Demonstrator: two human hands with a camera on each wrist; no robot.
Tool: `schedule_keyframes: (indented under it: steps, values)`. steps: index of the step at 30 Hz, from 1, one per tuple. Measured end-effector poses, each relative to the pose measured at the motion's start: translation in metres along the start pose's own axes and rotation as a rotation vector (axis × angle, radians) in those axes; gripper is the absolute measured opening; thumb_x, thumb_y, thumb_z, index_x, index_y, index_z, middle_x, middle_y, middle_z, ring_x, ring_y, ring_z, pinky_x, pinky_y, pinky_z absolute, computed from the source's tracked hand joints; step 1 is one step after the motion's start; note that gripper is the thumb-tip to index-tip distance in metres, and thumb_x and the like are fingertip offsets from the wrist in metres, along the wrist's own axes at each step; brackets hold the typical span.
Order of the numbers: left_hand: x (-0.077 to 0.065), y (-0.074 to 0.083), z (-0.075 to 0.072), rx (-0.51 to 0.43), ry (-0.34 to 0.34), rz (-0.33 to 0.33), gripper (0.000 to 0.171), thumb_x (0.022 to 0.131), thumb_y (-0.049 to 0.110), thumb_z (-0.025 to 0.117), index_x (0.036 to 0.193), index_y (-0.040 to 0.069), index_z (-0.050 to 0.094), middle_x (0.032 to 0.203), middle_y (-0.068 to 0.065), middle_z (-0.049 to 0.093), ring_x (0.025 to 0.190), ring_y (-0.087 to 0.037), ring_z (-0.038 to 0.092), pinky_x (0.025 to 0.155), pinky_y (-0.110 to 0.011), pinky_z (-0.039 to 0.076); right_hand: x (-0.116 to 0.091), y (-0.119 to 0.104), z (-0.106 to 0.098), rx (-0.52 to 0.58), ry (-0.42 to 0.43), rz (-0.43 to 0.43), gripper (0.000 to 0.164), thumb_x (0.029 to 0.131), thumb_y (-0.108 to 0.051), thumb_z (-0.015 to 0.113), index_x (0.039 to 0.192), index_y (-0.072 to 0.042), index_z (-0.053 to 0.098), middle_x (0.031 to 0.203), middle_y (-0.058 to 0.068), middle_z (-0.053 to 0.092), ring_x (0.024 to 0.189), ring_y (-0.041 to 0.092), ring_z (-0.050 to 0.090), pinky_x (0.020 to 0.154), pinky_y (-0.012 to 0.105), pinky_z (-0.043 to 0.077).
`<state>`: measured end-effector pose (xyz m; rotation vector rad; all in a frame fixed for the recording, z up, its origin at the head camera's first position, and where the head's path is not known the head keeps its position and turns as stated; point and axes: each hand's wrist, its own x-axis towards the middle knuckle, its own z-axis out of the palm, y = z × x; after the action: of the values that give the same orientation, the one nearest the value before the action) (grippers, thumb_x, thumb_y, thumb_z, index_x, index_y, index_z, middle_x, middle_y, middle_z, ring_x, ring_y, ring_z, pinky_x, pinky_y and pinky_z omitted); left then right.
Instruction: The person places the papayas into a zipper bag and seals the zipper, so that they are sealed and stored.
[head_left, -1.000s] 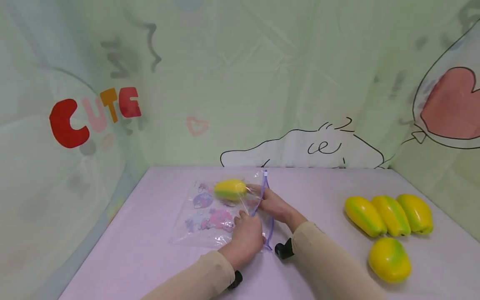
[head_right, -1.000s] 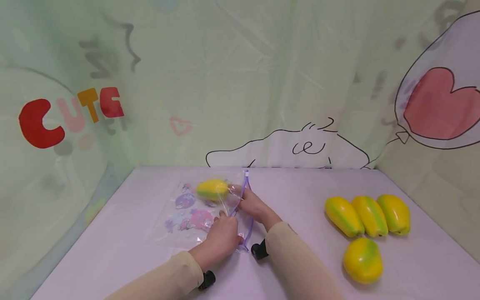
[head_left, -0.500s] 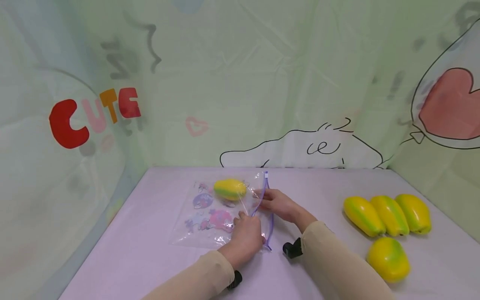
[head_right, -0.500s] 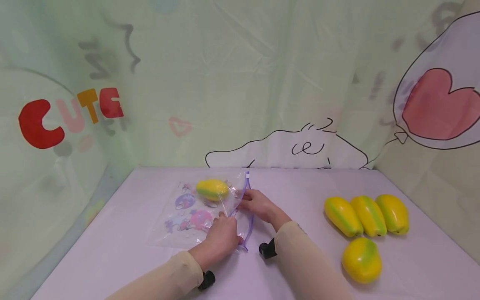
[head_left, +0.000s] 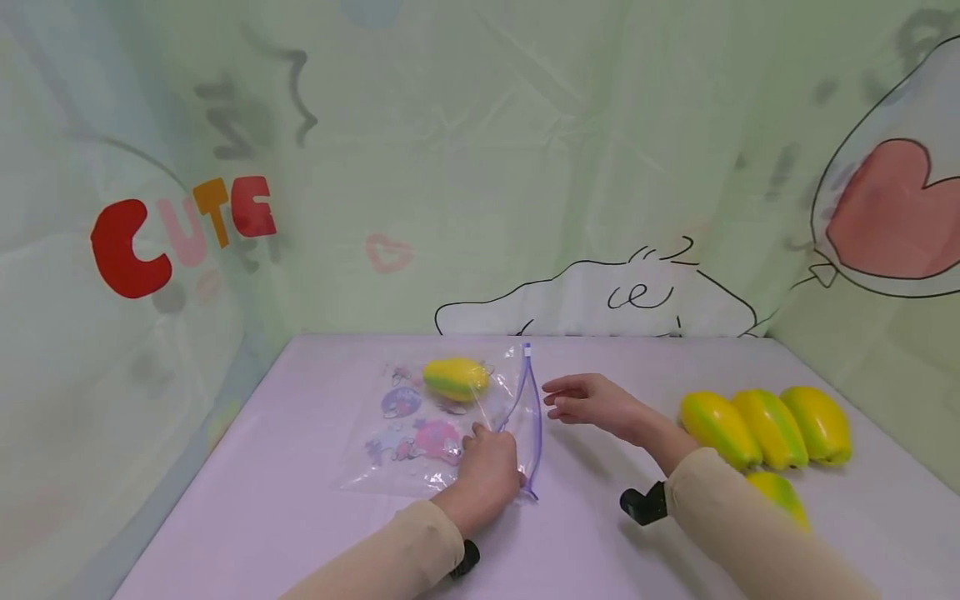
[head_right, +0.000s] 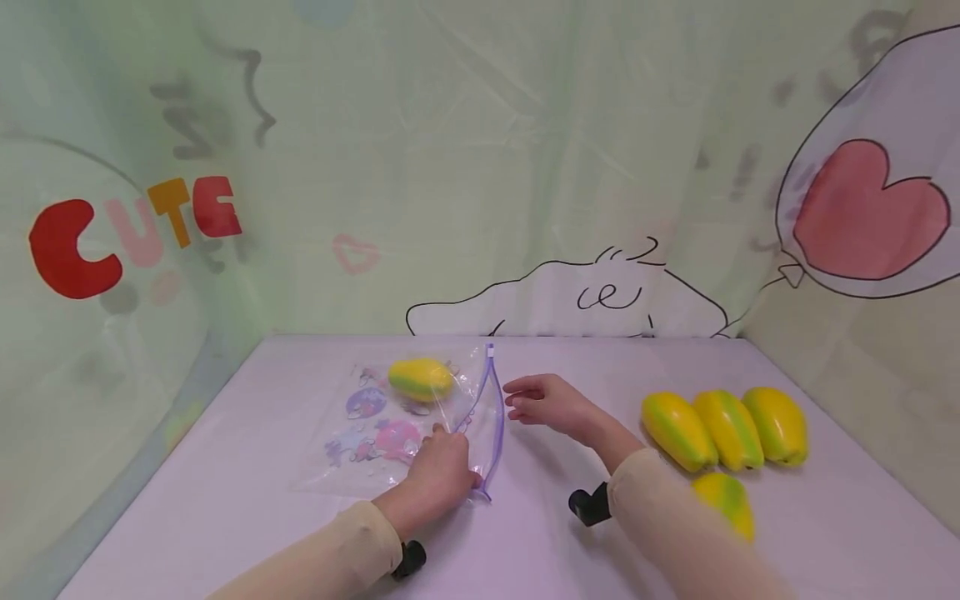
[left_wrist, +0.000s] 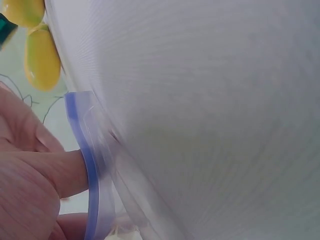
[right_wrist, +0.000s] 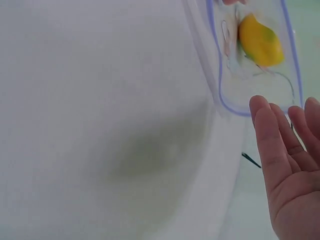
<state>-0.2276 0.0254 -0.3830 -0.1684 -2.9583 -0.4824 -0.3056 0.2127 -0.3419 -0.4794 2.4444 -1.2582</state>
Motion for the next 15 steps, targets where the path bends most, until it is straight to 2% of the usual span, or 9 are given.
schedule_keyframes:
  steps: [9, 15]
  values:
    - [0.002, -0.001, 0.003, -0.001, 0.006, 0.009, 0.045, 0.068, 0.028, 0.094, 0.093, -0.004, 0.075, 0.116, -0.035, 0.066, 0.089, -0.042, 0.064, 0.082, -0.046, 0.054, -0.045, 0.002, -0.032, -0.033, 0.057, -0.007, 0.050, 0.105, -0.020, 0.057, 0.147, 0.006, 0.047, 0.143, 0.030, 0.056, 0.122, 0.037, 0.066, 0.099, 0.038, 0.056]
    - [0.001, 0.000, 0.003, 0.013, 0.013, 0.007, 0.047, 0.066, 0.029, 0.095, 0.094, -0.004, 0.075, 0.113, -0.033, 0.067, 0.086, -0.040, 0.064, 0.080, -0.045, 0.054, -0.071, 0.012, -0.057, -0.037, 0.079, -0.014, 0.060, 0.104, -0.030, 0.059, 0.150, 0.004, 0.042, 0.147, 0.028, 0.053, 0.122, 0.031, 0.066, 0.099, 0.035, 0.056]
